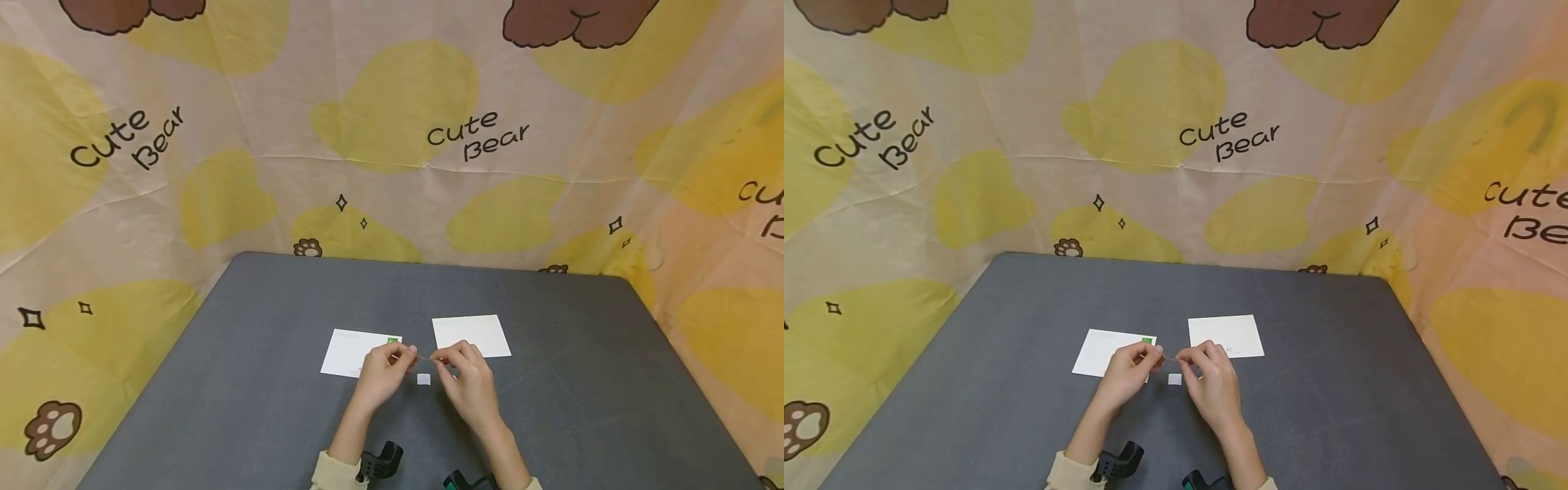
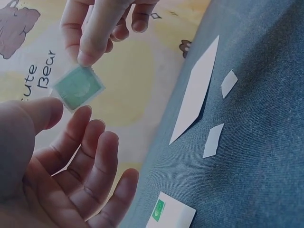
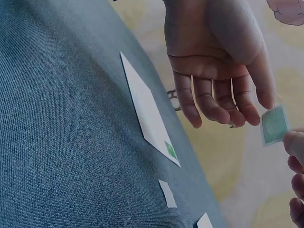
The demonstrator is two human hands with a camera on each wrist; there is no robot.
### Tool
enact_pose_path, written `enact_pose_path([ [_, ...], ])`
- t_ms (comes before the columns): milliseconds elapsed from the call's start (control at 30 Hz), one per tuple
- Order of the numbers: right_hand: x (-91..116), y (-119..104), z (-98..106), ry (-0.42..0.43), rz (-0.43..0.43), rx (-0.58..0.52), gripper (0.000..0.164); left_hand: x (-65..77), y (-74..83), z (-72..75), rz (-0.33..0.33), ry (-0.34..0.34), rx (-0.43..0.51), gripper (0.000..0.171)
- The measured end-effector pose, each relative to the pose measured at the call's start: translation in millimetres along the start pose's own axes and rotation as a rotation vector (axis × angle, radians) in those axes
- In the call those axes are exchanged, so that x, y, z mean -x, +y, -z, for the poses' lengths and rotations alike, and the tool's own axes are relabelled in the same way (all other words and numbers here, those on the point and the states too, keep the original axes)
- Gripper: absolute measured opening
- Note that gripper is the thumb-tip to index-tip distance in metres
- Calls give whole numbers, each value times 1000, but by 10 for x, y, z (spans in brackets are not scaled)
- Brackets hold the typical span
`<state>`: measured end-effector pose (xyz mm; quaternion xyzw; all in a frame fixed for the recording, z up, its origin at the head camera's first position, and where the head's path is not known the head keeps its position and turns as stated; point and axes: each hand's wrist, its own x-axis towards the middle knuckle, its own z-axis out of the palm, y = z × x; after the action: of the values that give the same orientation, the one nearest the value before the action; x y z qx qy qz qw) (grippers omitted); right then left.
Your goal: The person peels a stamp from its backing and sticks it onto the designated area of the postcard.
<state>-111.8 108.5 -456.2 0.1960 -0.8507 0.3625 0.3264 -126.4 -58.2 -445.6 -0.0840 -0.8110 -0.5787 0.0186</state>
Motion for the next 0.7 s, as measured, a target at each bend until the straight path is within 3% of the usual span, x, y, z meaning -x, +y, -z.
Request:
enact_pose_path([
  [700,26,20,-16,1,8,16,18,12,10,28,4,9,-20,9],
])
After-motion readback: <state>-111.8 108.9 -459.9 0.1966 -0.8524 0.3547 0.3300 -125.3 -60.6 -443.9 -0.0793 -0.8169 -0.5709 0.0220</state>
